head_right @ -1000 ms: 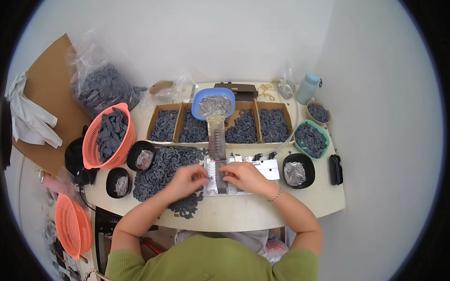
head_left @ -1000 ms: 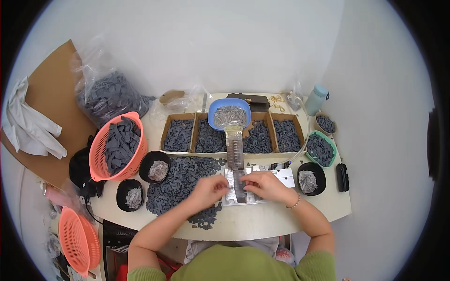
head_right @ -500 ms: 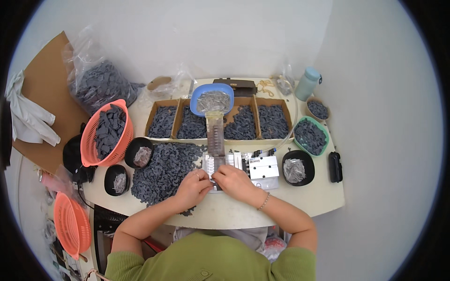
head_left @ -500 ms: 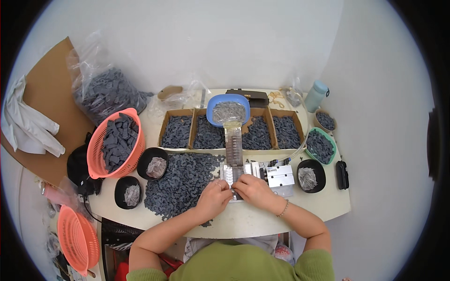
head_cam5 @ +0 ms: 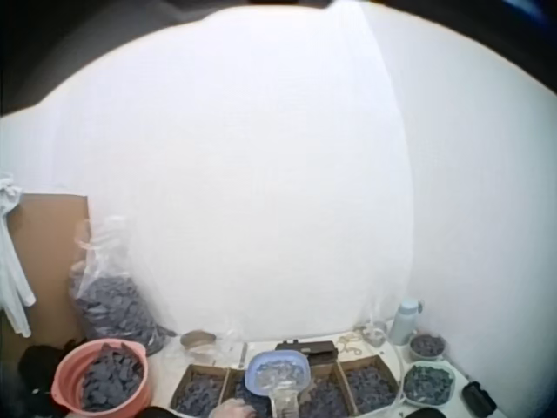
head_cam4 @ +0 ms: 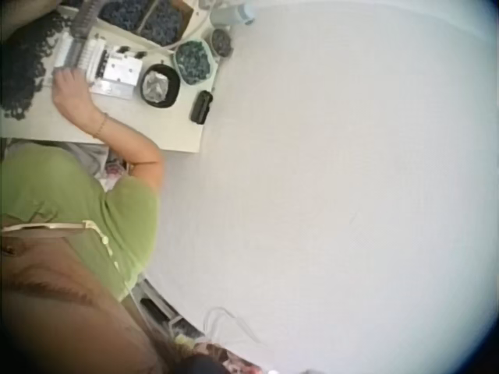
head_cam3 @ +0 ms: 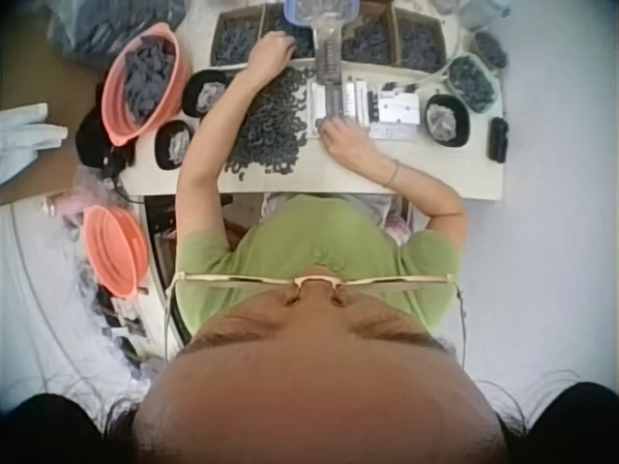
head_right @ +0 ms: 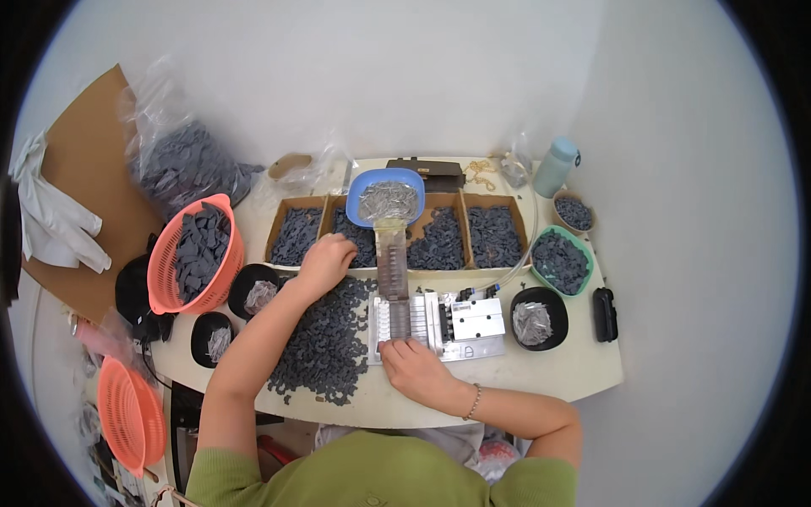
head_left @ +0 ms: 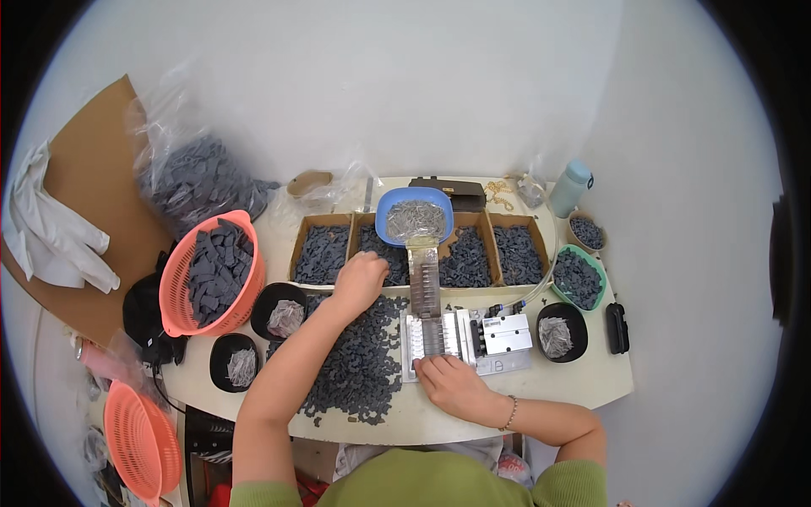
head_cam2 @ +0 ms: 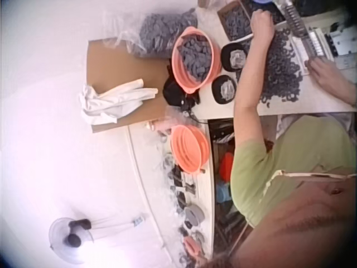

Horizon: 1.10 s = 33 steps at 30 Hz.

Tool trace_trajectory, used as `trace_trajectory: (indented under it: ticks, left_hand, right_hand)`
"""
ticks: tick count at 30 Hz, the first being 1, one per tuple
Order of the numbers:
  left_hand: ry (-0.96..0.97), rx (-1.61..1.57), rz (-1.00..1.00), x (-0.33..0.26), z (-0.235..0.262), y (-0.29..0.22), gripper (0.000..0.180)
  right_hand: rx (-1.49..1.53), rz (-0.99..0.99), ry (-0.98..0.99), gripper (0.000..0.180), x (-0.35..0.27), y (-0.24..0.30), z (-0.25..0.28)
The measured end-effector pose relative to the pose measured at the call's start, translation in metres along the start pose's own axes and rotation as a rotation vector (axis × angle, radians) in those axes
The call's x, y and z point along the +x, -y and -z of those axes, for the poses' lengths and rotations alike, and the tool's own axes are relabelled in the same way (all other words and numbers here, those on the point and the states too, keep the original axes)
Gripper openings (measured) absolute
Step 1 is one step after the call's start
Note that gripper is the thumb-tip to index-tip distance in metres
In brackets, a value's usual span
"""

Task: The person places small metal pins from a dish into the slots of an assembly jig and aligns plastic pieces into the slots by hand, then presses the jig mechanism to assemble the components.

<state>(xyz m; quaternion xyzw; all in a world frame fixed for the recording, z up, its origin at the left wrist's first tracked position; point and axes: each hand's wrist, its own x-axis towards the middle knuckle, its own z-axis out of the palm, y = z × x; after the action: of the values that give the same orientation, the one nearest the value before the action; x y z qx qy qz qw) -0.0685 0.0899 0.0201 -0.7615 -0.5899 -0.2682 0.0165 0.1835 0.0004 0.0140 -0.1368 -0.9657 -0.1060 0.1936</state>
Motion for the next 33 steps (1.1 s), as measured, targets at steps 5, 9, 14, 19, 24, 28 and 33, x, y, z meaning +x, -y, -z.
trace_trajectory:
  ticks: [5,9,14,19,24,28,33]
  left_hand:
    - [0.134,0.141,0.051,0.028,-0.038,0.014,0.007]
    - [0.079,0.210,-0.003,0.024,-0.031,0.014,0.007]
    - [-0.052,-0.110,0.004,-0.001,-0.008,-0.025,0.006]
    - [0.054,-0.100,-0.253,-0.076,0.000,-0.076,0.009]
    - [0.076,-0.032,-0.313,-0.111,-0.004,-0.089,0.019]
    - [0.032,0.056,-0.307,-0.115,-0.001,-0.097,0.027]
    - [0.061,-0.061,-0.216,-0.118,0.015,-0.092,0.024]
  right_hand:
    - [0.460,-0.188,0.109,0.021,0.008,-0.054,0.000]
    - [0.251,-0.464,-0.056,0.018,0.034,-0.132,-0.003]
    - [0.110,-0.404,-0.011,0.013,0.051,-0.178,-0.065]
    - [0.066,-0.405,0.084,0.009,0.060,-0.175,-0.064]
    - [0.297,-0.520,-0.025,0.014,0.051,-0.159,-0.023]
    - [0.217,-0.580,0.013,0.013,0.038,-0.144,-0.009]
    - [0.804,-0.491,0.130,0.016,0.030,-0.102,0.006]
